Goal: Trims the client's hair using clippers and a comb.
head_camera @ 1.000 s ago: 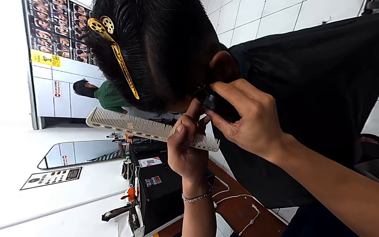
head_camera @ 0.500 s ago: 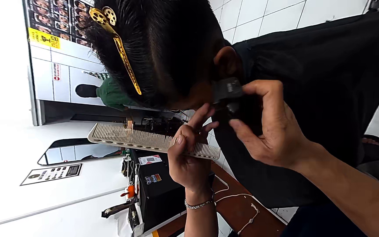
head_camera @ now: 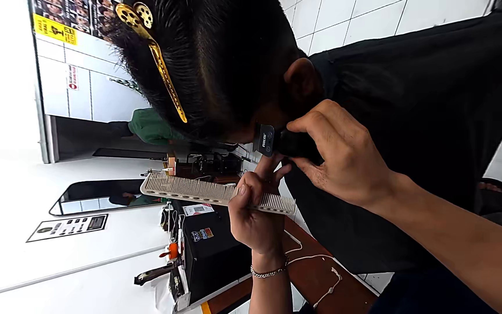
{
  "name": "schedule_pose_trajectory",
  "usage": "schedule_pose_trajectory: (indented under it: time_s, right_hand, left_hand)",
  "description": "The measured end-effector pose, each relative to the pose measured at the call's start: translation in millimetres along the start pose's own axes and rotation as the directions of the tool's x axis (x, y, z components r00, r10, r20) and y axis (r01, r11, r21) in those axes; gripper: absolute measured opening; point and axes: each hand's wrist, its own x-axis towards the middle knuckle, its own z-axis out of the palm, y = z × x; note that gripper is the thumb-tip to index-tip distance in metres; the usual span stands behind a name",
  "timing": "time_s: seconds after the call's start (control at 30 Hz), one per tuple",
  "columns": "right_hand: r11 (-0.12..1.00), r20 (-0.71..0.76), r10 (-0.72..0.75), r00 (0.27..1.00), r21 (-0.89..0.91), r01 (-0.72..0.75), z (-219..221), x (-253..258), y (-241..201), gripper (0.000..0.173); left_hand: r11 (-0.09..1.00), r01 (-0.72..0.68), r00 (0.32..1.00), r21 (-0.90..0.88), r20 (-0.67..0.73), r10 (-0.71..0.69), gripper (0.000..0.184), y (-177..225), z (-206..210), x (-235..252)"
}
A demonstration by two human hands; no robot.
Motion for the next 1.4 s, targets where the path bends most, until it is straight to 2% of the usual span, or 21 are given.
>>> schedule_pose_trajectory:
  time_s: [0.37, 0.8, 0.93, 1.4]
  right_hand:
    - [1.0, -0.011, 0.021, 1.0, 0.01, -0.02, 6.5, 4.1, -0.6, 0.023]
    - [0.985, -0.002, 0.152, 0.988, 0.087, -0.151, 1.5, 0.2, 5.1, 0.04]
    - [0.98, -0.003, 0.175, 0.985, 0.097, -0.174, 2.1, -5.5, 8.6, 0.04]
    - [0.993, 0.0, 0.087, 0.996, 0.086, -0.087, 6.9, 4.3, 1.4, 0.032]
  left_hand:
    - [1.0, 0.004, 1.0, 0.0, -0.021, -0.004, 0.047, 2.6, 0.1, 4.0]
    - [0.999, 0.014, 0.999, 0.038, 0.039, -0.016, 0.047, 1.3, 6.5, 7.3]
    - [0.999, 0.024, 0.998, 0.038, 0.053, -0.026, 0.046, -1.9, 5.7, 5.1]
    - [1.0, -0.022, 1.0, 0.015, -0.008, 0.023, 0.046, -0.1, 2.3, 2.4]
